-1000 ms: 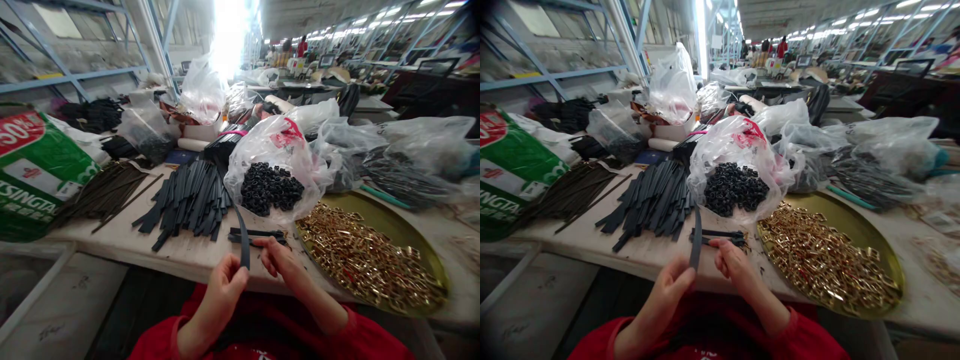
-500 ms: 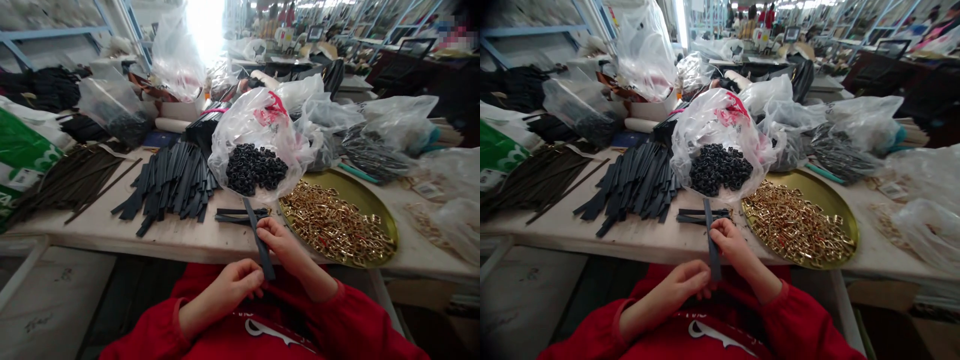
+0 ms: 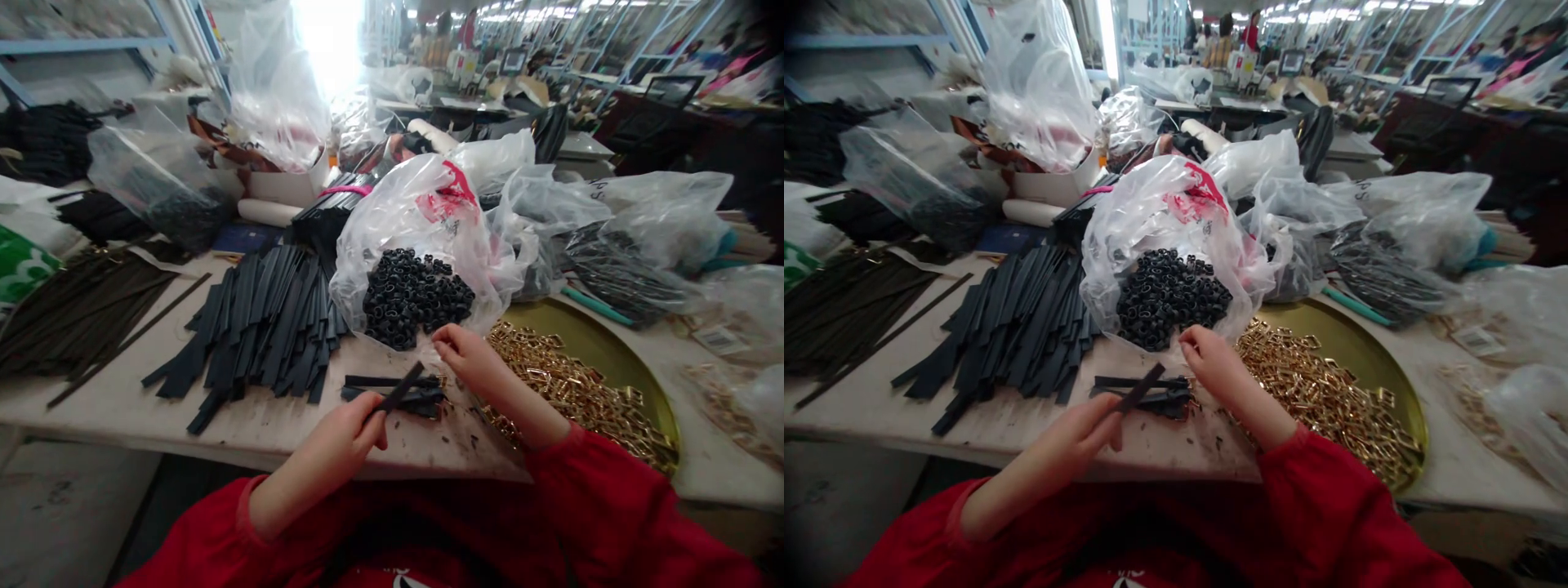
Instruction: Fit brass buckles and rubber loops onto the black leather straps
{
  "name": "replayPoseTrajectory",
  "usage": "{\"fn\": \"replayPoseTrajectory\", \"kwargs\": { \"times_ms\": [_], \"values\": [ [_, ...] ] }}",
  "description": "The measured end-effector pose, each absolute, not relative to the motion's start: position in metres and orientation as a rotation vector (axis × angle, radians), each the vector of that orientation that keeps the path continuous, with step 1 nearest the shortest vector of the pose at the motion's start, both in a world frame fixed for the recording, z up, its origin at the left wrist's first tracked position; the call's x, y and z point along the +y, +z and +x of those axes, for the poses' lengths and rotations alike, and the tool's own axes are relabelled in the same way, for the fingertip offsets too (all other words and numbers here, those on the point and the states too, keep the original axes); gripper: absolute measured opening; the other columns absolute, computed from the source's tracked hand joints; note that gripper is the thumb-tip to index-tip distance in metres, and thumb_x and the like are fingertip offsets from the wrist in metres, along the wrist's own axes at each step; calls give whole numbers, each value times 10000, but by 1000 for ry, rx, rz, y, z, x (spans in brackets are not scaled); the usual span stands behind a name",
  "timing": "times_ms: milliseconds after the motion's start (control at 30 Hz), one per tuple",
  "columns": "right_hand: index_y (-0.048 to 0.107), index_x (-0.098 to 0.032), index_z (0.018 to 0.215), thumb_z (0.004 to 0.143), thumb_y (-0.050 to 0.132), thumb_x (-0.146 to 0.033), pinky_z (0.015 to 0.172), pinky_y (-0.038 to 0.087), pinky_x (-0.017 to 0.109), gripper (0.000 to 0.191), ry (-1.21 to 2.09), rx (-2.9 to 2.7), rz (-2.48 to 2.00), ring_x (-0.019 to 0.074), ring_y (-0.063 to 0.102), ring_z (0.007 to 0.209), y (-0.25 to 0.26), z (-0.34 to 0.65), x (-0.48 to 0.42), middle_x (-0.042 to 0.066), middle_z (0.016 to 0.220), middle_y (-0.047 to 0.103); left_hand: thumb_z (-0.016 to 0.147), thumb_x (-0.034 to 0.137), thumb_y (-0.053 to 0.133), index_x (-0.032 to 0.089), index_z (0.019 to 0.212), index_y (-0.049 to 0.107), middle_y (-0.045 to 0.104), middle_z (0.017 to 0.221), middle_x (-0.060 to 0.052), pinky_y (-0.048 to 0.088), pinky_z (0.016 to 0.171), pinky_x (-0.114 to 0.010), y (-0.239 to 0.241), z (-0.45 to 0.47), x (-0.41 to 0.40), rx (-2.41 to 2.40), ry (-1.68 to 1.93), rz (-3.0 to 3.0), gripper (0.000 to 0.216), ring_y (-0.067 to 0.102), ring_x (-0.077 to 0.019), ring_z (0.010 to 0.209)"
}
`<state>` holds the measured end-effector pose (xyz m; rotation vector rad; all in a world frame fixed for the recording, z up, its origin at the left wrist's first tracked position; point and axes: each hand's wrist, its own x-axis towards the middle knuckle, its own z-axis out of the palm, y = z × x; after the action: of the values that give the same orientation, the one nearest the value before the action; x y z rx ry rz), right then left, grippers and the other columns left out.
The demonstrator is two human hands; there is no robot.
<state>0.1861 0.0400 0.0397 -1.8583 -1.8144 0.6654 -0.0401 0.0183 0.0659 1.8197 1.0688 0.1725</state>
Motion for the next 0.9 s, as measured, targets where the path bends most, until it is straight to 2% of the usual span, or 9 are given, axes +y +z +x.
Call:
{"fn": "replayPoseTrajectory", "kwargs": {
  "times_ms": [133,300,367,433,533,600,733,900],
  "values": [
    [564,-130,943,821,483,-204,695,411,296,164,235,-2027,-2207,223,587,843,23,183,81,130,965,591,816,199,344,176,938,459,560,700,23,429,507,-214,63,-33,20,1014,328,1185,169,543,-101,540],
    [565,-123,916,835,462,-192,680,420,303,148,147,-2164,-2262,232,610,825,19,172,81,144,916,611,773,187,404,173,974,470,551,637,41,303,364,-149,52,-27,19,985,356,847,213,439,-48,389],
    [577,-126,887,812,493,-202,702,425,307,136,308,-2026,-2145,219,604,821,21,174,71,124,879,629,809,266,407,165,958,485,519,560,54,261,344,-140,49,-27,16,964,386,843,195,391,-40,354],
    [584,-137,863,790,520,-254,666,442,295,152,679,-1714,-1967,183,601,734,25,174,55,79,806,642,827,353,413,161,946,490,495,506,66,247,342,-136,48,-26,13,945,402,870,239,372,-37,338],
    [582,-155,868,763,549,-366,573,453,252,238,1320,-1078,-1599,113,568,579,32,167,24,27,745,644,827,392,411,157,937,481,513,495,63,312,378,-146,45,-22,6,939,402,936,268,421,-51,355],
    [590,-159,853,726,604,-399,545,445,222,272,1539,-780,-1388,82,550,540,36,159,2,15,734,648,827,364,394,152,907,482,534,512,52,353,407,-165,43,-20,2,972,399,1035,243,455,-64,375],
    [603,-158,782,652,706,-372,529,431,204,270,1623,-570,-1210,66,537,519,40,149,-26,8,696,655,812,263,367,157,900,499,526,517,58,341,403,-188,40,-20,-7,1059,368,1333,192,452,-82,380],
    [599,-164,728,584,771,-293,577,424,202,259,1593,-519,-1140,62,535,559,38,152,-41,-39,634,605,846,351,355,170,823,546,505,548,44,329,463,-216,49,-25,-15,1079,391,1691,265,473,-109,479]
  ]
}}
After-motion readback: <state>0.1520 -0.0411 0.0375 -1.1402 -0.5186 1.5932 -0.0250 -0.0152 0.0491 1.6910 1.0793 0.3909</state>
